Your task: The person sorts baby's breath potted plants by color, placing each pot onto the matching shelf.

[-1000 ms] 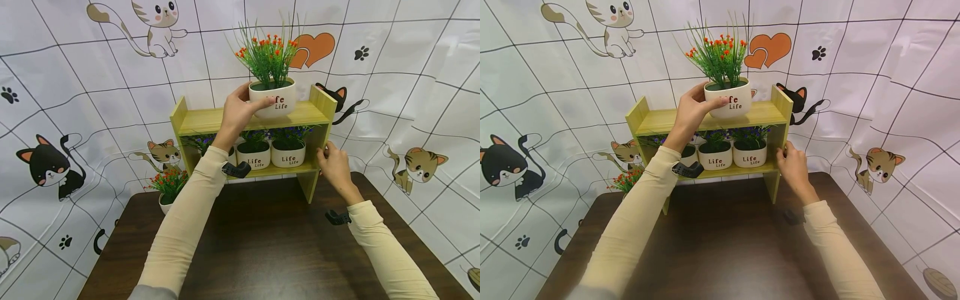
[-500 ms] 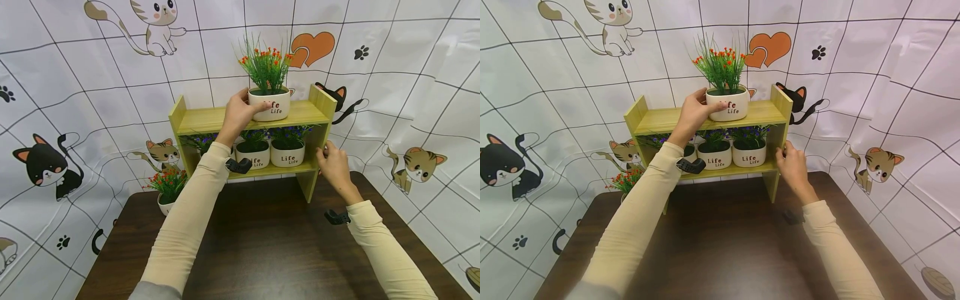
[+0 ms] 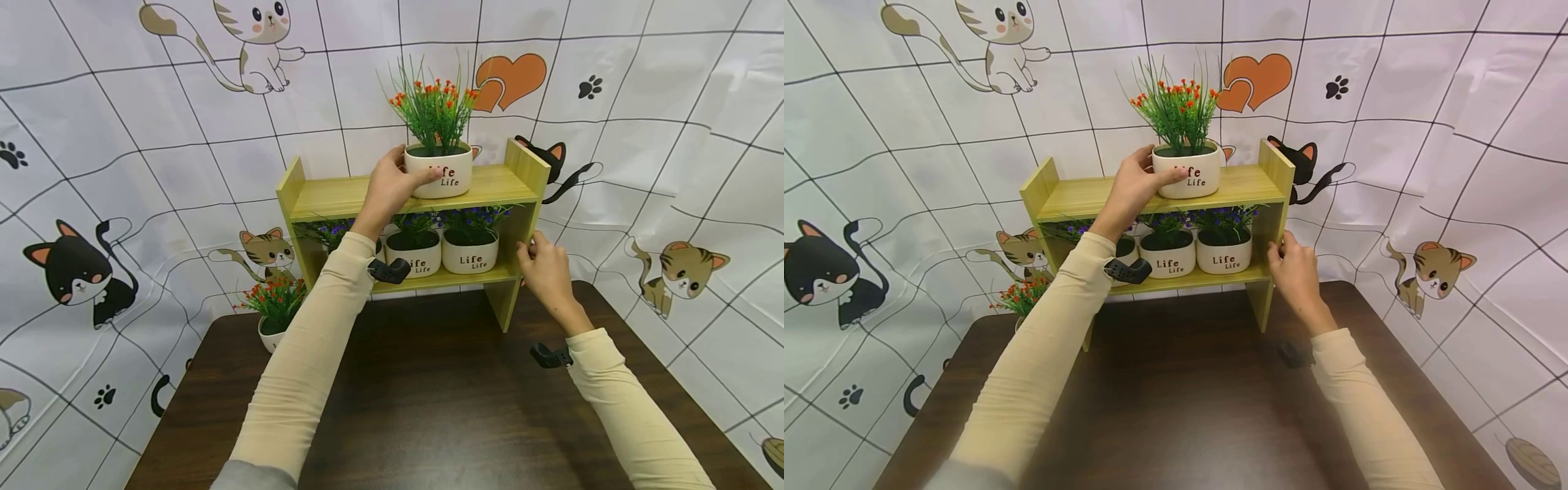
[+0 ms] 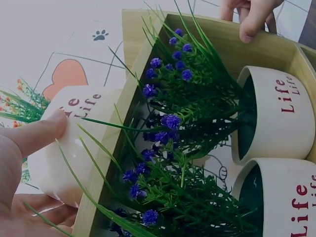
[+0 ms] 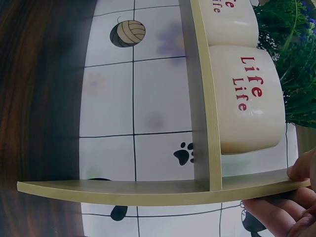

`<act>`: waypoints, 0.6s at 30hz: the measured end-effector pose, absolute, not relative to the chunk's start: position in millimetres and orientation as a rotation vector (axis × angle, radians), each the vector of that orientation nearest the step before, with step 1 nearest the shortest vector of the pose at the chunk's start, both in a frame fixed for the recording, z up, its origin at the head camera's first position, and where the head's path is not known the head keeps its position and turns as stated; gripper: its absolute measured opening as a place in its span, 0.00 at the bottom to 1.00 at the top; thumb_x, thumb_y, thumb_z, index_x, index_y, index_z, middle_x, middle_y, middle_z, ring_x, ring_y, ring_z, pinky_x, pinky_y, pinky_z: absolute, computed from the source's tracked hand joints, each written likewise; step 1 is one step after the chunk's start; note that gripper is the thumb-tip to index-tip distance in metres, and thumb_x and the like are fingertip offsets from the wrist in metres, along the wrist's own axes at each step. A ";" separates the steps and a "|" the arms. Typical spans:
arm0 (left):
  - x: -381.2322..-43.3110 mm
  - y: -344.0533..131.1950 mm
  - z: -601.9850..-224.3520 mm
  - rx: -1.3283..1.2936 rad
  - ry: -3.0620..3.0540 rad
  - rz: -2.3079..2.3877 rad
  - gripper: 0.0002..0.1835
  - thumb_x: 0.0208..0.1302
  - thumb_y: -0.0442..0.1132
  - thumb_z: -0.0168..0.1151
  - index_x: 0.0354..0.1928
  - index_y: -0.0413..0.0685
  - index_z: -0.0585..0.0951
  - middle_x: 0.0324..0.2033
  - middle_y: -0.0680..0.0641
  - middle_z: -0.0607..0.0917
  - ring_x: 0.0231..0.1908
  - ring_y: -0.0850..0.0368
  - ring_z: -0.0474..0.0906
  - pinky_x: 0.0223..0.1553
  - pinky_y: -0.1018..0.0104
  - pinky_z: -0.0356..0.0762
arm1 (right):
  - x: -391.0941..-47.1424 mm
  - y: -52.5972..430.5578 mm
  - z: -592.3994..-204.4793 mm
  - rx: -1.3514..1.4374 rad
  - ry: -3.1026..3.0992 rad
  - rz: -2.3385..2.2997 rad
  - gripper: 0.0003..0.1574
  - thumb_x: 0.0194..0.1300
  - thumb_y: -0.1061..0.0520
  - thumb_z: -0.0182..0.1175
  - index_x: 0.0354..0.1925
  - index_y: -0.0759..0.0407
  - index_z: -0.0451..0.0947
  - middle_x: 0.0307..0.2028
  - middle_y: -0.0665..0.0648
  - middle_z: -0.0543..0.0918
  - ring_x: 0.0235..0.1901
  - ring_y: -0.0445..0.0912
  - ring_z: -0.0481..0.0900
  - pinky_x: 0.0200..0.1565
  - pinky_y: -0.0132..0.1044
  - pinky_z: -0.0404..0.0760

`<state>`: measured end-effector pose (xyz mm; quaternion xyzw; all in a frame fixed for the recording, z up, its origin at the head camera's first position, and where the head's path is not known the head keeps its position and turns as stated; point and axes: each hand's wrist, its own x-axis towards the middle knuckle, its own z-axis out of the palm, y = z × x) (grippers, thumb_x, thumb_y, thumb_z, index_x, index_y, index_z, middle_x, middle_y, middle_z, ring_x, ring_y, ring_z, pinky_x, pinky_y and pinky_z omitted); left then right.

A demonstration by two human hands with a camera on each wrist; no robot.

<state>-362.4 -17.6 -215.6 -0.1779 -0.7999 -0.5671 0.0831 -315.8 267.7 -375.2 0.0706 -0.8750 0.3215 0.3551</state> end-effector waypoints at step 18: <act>-361.4 -19.9 -215.4 -0.545 -2.434 -1.699 0.57 0.69 0.60 0.70 0.87 0.46 0.49 0.77 0.41 0.71 0.71 0.51 0.75 0.71 0.55 0.76 | -314.7 267.2 -374.7 0.183 -2.263 0.842 0.10 0.77 0.64 0.57 0.46 0.73 0.79 0.27 0.71 0.89 0.07 0.39 0.76 0.13 0.21 0.67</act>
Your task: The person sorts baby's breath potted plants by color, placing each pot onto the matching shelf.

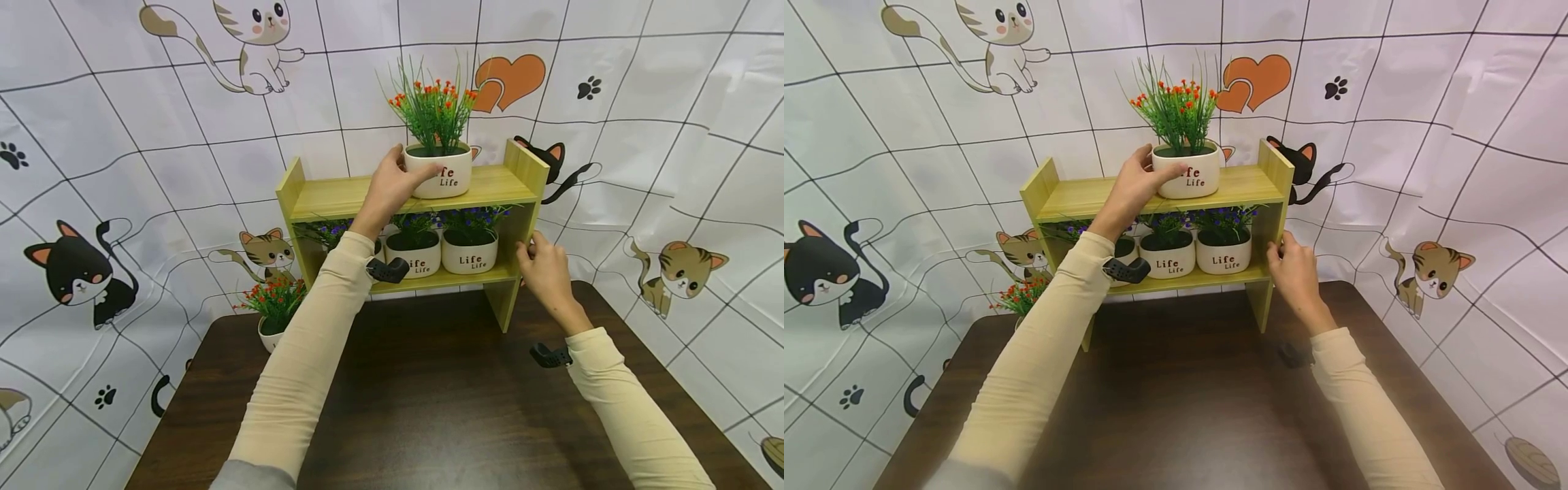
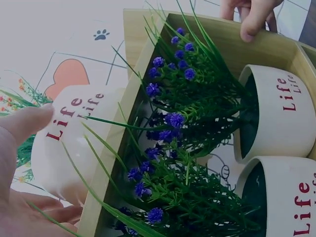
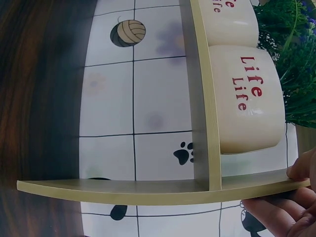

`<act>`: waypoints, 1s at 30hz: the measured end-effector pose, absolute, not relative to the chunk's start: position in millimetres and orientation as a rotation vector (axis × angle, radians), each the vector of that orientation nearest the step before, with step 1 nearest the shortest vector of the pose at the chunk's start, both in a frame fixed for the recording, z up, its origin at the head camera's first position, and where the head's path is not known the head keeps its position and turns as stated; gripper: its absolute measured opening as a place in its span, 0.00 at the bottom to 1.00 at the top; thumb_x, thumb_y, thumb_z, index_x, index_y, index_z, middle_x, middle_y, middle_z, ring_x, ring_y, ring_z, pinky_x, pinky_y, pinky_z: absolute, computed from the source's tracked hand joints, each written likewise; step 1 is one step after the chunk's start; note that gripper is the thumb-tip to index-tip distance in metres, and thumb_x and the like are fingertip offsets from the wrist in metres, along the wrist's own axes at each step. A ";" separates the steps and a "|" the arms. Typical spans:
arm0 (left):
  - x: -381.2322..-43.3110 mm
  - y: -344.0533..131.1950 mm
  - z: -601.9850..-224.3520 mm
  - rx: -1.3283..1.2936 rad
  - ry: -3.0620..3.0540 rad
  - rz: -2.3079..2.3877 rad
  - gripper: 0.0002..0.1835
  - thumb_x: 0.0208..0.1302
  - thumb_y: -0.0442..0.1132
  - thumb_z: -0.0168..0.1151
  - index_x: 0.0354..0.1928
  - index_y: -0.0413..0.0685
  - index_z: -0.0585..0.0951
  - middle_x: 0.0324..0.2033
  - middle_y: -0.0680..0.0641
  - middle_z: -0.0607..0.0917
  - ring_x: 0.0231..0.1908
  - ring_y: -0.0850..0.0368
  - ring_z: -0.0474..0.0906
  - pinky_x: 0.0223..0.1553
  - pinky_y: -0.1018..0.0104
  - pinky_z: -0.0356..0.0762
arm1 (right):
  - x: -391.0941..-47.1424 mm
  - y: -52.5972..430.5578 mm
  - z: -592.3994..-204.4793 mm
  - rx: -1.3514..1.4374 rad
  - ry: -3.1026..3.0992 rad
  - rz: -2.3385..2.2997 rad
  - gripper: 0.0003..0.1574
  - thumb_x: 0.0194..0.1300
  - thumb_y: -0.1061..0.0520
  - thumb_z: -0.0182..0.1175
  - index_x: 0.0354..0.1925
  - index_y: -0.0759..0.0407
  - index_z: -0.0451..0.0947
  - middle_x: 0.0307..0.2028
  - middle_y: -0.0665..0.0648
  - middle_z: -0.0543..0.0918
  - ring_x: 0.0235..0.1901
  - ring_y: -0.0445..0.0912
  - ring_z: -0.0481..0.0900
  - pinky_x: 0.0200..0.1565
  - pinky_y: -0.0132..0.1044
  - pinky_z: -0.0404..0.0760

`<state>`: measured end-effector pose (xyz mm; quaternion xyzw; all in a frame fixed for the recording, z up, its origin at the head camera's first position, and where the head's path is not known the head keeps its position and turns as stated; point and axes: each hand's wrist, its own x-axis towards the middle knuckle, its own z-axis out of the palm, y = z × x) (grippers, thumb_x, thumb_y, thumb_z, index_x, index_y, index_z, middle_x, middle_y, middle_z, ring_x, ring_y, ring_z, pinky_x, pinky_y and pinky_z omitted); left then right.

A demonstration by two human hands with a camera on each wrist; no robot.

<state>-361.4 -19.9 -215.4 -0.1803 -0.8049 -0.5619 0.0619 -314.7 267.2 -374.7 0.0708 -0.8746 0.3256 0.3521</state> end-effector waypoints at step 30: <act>-338.1 -58.6 -192.8 -0.478 -2.211 -1.641 0.31 0.80 0.49 0.60 0.79 0.48 0.69 0.71 0.45 0.79 0.73 0.50 0.73 0.73 0.55 0.74 | -312.4 264.6 -372.8 0.172 -2.281 0.864 0.11 0.78 0.63 0.57 0.48 0.73 0.79 0.27 0.71 0.89 0.07 0.33 0.73 0.12 0.22 0.69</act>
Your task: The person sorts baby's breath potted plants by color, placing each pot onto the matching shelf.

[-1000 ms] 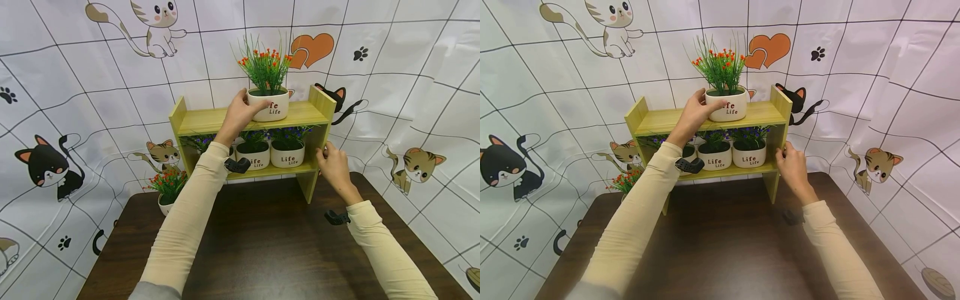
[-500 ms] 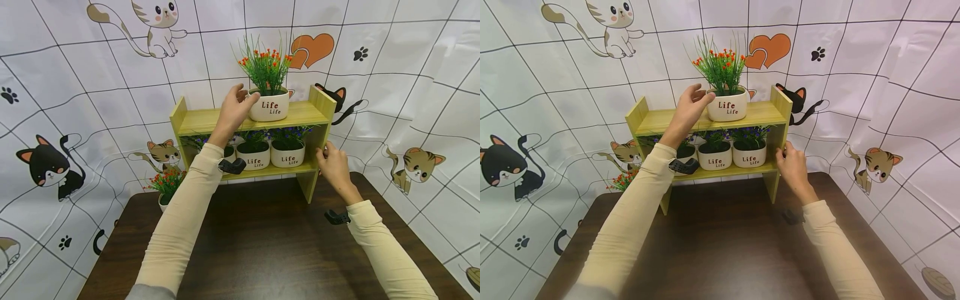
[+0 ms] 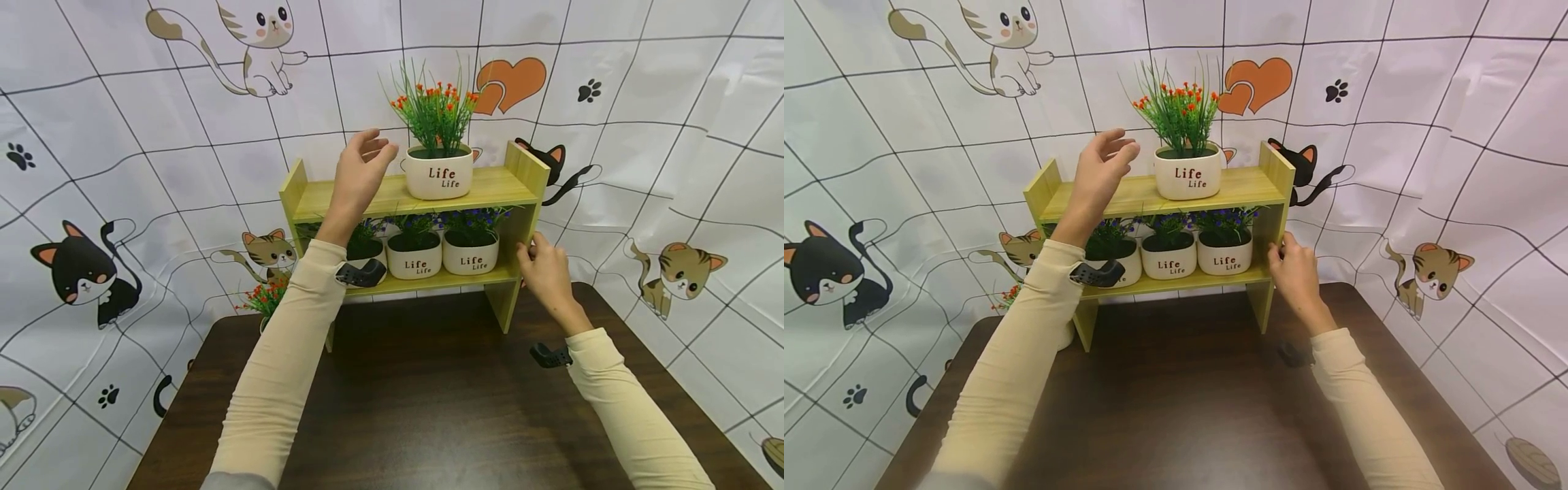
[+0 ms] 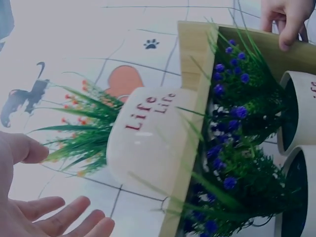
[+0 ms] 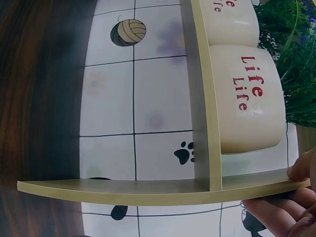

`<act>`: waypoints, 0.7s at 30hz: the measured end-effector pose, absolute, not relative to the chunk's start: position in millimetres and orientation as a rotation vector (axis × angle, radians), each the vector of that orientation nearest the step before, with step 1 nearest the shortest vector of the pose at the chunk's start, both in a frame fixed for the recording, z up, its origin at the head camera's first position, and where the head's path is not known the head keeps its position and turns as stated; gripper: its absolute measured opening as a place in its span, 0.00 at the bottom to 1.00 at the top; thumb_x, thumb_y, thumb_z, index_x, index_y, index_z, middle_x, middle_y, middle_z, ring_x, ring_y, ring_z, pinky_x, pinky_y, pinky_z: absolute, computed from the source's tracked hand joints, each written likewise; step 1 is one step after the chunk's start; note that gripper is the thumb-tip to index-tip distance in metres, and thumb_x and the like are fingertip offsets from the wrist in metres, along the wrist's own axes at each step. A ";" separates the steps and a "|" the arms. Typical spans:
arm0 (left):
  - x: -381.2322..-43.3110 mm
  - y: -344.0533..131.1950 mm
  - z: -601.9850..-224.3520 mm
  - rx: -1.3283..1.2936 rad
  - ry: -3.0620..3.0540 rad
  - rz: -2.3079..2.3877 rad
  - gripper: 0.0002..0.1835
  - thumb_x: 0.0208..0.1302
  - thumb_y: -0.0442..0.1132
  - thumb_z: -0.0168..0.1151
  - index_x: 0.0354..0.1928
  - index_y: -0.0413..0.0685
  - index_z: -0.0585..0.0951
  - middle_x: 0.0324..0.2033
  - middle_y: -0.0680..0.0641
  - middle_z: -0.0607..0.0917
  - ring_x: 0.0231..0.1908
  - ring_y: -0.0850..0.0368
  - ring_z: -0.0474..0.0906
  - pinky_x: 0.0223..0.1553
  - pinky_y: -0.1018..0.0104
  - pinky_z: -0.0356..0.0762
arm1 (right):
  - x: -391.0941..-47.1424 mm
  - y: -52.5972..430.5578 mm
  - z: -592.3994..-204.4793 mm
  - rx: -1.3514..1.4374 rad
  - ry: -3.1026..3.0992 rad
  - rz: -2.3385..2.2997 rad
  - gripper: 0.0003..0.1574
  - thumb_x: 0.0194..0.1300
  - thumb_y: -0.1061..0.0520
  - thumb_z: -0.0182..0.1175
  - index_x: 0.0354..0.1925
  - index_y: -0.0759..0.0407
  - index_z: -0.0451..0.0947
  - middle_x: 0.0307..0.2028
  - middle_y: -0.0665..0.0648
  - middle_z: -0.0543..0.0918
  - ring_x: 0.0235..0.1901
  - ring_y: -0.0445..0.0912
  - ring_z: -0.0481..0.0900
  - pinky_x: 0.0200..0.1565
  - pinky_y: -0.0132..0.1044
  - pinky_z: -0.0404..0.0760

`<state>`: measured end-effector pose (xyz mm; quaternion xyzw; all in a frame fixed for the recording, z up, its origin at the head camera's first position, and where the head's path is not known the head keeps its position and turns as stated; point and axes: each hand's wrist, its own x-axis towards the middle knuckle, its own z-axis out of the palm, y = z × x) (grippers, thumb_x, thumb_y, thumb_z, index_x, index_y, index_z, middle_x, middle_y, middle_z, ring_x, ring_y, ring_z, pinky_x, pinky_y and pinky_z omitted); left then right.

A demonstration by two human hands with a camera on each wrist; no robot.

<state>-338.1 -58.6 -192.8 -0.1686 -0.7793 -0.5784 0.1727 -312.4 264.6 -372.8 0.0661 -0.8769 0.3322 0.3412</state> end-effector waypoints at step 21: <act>-307.0 -110.5 -202.1 -0.578 -2.052 -1.438 0.15 0.80 0.37 0.56 0.60 0.42 0.85 0.45 0.37 0.92 0.42 0.52 0.89 0.45 0.67 0.85 | -310.7 262.7 -371.6 0.170 -2.279 0.837 0.11 0.78 0.64 0.57 0.47 0.74 0.79 0.29 0.73 0.89 0.07 0.42 0.77 0.12 0.21 0.67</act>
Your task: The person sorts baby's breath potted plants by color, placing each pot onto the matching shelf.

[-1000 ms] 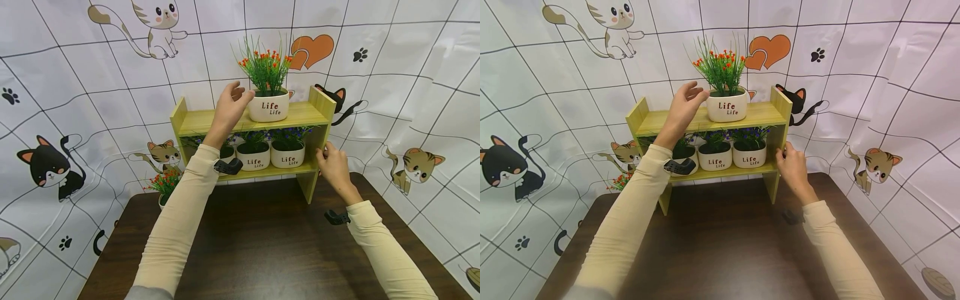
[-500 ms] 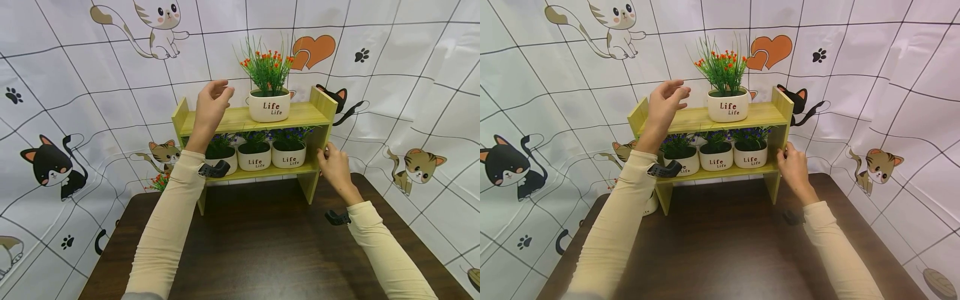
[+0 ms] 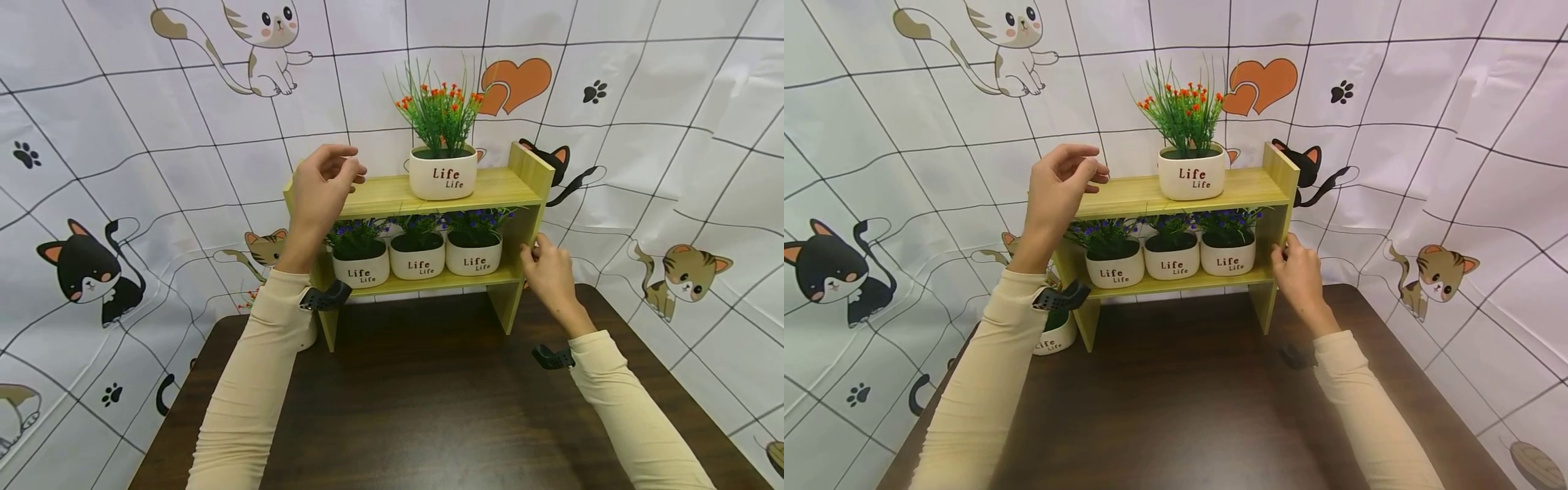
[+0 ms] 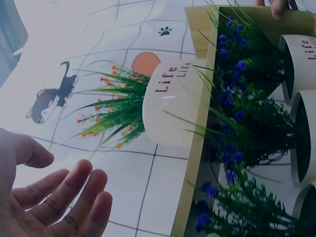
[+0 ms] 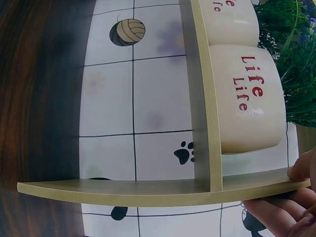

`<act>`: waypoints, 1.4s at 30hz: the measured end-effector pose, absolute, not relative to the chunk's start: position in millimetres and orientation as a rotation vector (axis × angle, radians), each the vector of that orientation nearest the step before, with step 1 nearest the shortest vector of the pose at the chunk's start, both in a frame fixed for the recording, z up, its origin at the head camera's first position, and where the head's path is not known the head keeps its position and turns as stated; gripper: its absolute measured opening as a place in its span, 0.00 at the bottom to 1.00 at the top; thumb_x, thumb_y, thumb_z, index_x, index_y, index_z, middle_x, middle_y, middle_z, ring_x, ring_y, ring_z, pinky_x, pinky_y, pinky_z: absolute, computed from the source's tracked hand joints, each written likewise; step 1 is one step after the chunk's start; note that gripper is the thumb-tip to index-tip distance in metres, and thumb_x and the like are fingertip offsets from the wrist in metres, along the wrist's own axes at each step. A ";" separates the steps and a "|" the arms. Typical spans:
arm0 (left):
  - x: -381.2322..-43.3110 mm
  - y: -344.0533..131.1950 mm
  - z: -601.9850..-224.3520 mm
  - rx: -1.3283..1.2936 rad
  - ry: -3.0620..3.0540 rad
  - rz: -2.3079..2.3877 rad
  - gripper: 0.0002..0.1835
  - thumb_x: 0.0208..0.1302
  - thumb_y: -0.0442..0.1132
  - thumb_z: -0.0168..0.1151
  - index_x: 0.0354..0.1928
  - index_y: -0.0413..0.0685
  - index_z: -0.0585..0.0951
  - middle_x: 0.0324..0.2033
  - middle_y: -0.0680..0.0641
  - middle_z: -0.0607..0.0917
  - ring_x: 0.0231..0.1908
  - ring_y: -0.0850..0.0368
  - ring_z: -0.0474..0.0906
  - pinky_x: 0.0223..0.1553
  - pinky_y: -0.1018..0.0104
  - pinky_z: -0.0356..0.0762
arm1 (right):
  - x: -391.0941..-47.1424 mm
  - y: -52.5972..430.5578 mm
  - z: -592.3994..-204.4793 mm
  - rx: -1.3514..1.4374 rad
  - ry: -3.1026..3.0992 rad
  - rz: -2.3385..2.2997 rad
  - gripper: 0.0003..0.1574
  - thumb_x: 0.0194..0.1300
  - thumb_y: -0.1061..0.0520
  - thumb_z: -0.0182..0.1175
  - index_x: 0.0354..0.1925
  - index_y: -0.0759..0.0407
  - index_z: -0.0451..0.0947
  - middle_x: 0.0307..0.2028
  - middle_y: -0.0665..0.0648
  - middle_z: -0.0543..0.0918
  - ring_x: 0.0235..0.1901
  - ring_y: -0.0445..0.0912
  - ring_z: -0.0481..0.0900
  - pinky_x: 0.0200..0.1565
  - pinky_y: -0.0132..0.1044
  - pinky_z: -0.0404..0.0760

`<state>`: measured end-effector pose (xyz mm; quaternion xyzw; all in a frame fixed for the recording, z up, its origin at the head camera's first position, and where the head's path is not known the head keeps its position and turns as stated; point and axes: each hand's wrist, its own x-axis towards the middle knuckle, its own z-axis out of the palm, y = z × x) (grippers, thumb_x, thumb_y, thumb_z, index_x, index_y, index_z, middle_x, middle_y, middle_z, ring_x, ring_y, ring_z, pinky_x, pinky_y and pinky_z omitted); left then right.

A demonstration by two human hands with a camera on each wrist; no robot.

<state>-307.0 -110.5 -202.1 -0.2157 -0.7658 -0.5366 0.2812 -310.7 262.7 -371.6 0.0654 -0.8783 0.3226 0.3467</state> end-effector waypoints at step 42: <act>-275.7 -246.2 -290.0 -0.282 -2.001 -1.533 0.11 0.80 0.40 0.61 0.51 0.43 0.89 0.27 0.63 0.90 0.30 0.66 0.89 0.37 0.74 0.86 | -311.0 263.6 -373.3 0.170 -2.274 0.860 0.11 0.78 0.64 0.56 0.48 0.73 0.79 0.29 0.73 0.90 0.07 0.35 0.74 0.12 0.21 0.68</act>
